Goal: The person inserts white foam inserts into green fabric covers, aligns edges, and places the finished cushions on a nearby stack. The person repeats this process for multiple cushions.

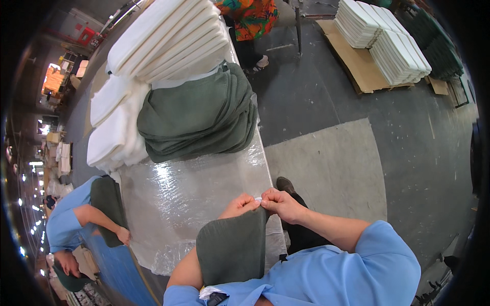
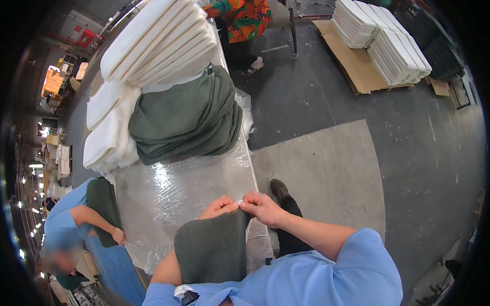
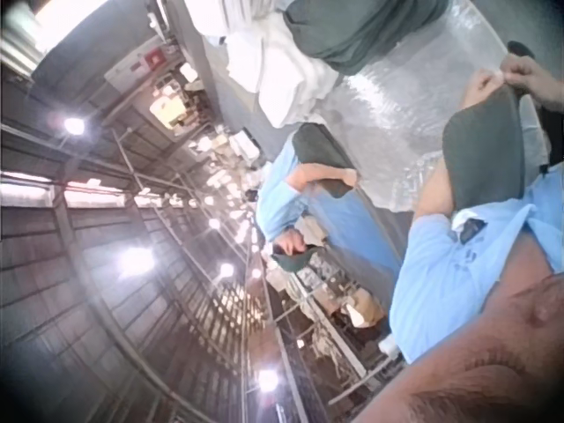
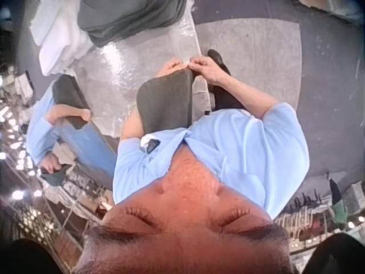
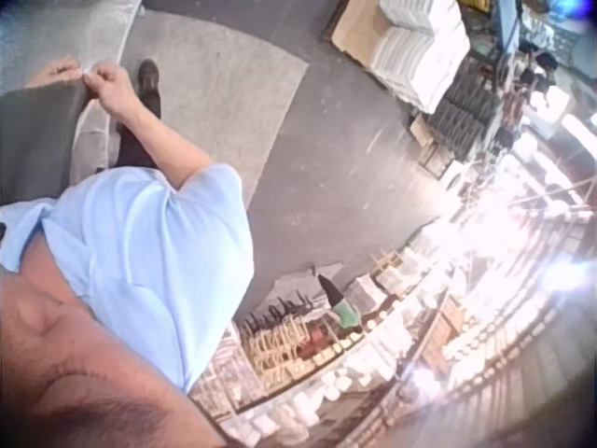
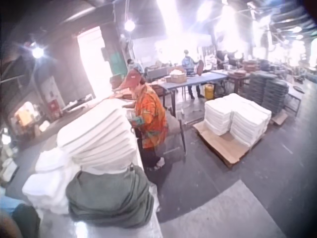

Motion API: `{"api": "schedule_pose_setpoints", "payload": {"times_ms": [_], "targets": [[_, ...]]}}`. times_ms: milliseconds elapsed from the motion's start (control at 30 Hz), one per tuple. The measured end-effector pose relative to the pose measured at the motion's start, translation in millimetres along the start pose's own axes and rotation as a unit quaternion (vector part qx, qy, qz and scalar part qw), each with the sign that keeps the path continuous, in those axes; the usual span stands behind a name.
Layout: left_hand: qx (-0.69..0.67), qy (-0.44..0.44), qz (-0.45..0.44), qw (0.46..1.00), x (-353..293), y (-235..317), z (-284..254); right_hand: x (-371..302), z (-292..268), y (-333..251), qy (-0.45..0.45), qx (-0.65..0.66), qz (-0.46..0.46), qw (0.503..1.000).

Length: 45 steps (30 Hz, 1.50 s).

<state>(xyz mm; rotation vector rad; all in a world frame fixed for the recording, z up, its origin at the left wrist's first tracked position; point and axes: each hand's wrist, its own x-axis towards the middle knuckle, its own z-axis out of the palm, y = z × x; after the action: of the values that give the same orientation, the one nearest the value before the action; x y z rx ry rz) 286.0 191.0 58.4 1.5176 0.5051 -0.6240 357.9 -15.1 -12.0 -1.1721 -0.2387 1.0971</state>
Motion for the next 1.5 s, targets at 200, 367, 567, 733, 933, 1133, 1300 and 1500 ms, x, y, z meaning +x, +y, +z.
{"api": "schedule_pose_setpoints", "payload": {"times_ms": [200, 367, 567, 733, 933, 1133, 1300, 1500], "targets": [[-0.158, -0.058, -0.126, 0.978, 28.3, -21.4, -9.5, 16.9, -4.7, 21.8, 0.023, 0.034, 0.129, 0.991], [-0.081, -0.061, -0.087, 0.991, 47.0, -44.3, 7.2, -3.3, -8.6, 47.0, 0.082, -0.062, 0.100, 0.990], [0.121, -0.106, -0.008, 0.987, 32.7, -37.6, 66.5, -89.0, -6.6, 73.1, 0.165, 0.033, 0.093, 0.981], [0.180, -0.129, -0.056, 0.974, 45.1, -27.7, 89.3, -97.6, 4.4, 75.8, 0.220, 0.249, 0.118, 0.936], [0.254, -0.164, -0.064, 0.951, 60.7, -20.6, 90.0, -70.5, 10.0, 92.0, 0.254, 0.381, 0.161, 0.874], [0.356, -0.101, 0.109, 0.923, 81.5, -44.8, 89.1, -52.2, 9.5, 86.9, 0.370, 0.302, 0.191, 0.858], [0.328, -0.097, 0.105, 0.934, 79.8, -55.5, 91.4, -46.3, -6.5, 102.3, 0.355, -0.147, 0.213, 0.898], [0.394, -0.076, 0.178, 0.899, 92.2, -82.4, 90.1, -43.0, -15.8, 130.5, 0.253, -0.002, 0.170, 0.953]]}}
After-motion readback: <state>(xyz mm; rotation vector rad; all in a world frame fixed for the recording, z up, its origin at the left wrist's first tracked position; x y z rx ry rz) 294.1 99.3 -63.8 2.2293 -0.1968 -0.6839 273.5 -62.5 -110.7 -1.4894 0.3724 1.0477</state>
